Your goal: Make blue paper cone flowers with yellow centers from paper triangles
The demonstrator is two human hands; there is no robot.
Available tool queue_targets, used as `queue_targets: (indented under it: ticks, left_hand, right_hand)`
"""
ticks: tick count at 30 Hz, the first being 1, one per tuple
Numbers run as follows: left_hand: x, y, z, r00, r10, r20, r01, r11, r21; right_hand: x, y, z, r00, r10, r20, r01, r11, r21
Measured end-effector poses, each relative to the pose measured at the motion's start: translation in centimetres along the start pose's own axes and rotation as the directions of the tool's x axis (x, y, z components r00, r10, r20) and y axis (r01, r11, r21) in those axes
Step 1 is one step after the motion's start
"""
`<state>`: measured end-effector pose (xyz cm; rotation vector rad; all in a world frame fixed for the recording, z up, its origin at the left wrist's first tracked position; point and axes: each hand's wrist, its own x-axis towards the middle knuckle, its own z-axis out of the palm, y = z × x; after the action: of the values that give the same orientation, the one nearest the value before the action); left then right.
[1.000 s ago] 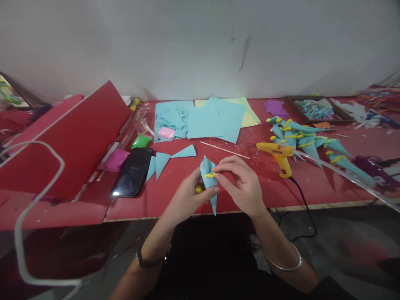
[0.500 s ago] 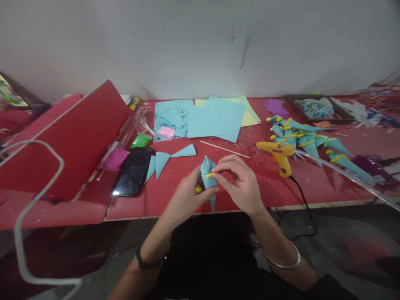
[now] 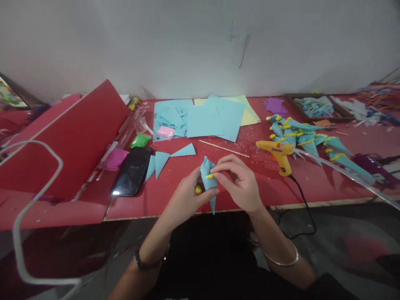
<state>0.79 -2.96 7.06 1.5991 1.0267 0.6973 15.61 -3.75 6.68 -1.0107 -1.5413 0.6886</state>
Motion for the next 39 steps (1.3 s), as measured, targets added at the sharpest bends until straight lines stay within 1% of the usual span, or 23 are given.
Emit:
queue_targets:
  ticks: [3, 5, 8, 10, 12, 14, 18, 21, 24, 26, 29, 31, 33, 34, 36, 38, 39]
  left_hand:
    - [0.1, -0.1, 0.0, 1.000, -0.019, 0.021, 0.020, 0.999, -0.029]
    - [0.2, -0.3, 0.0, 0.999, -0.021, 0.039, 0.023, 0.998, -0.062]
    - [0.5, -0.7, 0.0, 0.999, -0.010, 0.042, 0.013, 0.996, -0.093]
    - [0.7, -1.1, 0.1, 1.000, -0.013, 0.017, 0.014, 0.997, -0.076]
    - [1.0, -1.7, 0.2, 1.000, -0.024, -0.014, 0.024, 1.000, -0.019]
    - [1.3, -2.2, 0.3, 0.999, -0.030, -0.032, 0.032, 0.998, 0.054]
    - [1.6, -3.0, 0.1, 0.999, -0.040, -0.024, 0.044, 0.983, 0.178]
    - [1.6, -3.5, -0.2, 0.996, -0.076, -0.034, 0.083, 0.959, 0.270]
    - [1.6, -4.1, -0.6, 0.995, -0.081, -0.062, 0.098, 0.928, 0.360]
    - [1.6, -4.6, -0.8, 0.994, -0.074, -0.076, 0.098, 0.913, 0.397]
    - [1.5, -5.1, -1.1, 0.992, -0.070, -0.101, 0.107, 0.897, 0.430]
    - [1.3, -5.3, -1.1, 0.992, -0.045, -0.121, 0.095, 0.892, 0.442]
    - [1.1, -5.1, -1.1, 0.989, -0.012, -0.148, 0.075, 0.902, 0.426]
    - [0.9, -4.9, -1.1, 0.988, -0.001, -0.154, 0.064, 0.914, 0.401]
    - [0.5, -4.4, -1.0, 0.989, 0.011, -0.145, 0.036, 0.949, 0.314]
    - [0.1, -3.7, -0.8, 0.996, 0.014, -0.087, 0.001, 0.985, 0.172]
    - [0.0, -3.3, -0.7, 0.998, 0.025, -0.050, -0.020, 0.995, 0.097]
  right_hand:
    - [-0.1, 0.3, 0.1, 1.000, 0.017, -0.008, -0.017, 0.998, 0.062]
    - [-0.3, 0.7, 0.1, 0.999, 0.052, 0.004, -0.052, 0.986, 0.156]
    - [-0.5, 1.4, 0.4, 0.988, 0.134, 0.082, -0.153, 0.944, 0.294]
    - [-0.6, 2.0, 0.6, 0.972, 0.188, 0.137, -0.224, 0.919, 0.325]
    - [-0.6, 2.6, 0.8, 0.958, 0.244, 0.153, -0.282, 0.903, 0.326]
    - [-0.7, 3.1, 1.0, 0.944, 0.296, 0.144, -0.328, 0.887, 0.326]
    - [-0.9, 4.3, 1.4, 0.920, 0.364, 0.145, -0.392, 0.865, 0.314]
    - [-1.1, 5.2, 1.6, 0.899, 0.421, 0.120, -0.438, 0.863, 0.254]
    - [-1.2, 5.8, 1.8, 0.887, 0.460, 0.051, -0.462, 0.874, 0.150]
    - [-1.2, 6.0, 1.9, 0.895, 0.446, -0.025, -0.445, 0.895, 0.037]
    - [-1.3, 6.2, 2.1, 0.923, 0.367, -0.118, -0.384, 0.906, -0.177]
    - [-1.4, 6.3, 2.2, 0.930, 0.343, -0.131, -0.366, 0.890, -0.272]
    - [-1.5, 6.2, 2.1, 0.932, 0.334, -0.140, -0.362, 0.874, -0.324]
    - [-1.5, 6.1, 2.0, 0.936, 0.317, -0.152, -0.351, 0.872, -0.342]
    - [-1.5, 5.4, 1.7, 0.953, 0.244, -0.180, -0.295, 0.885, -0.362]
    - [-1.4, 4.3, 1.3, 0.975, 0.129, -0.180, -0.188, 0.912, -0.365]
    - [-1.3, 3.6, 1.2, 0.986, 0.074, -0.147, -0.123, 0.925, -0.358]
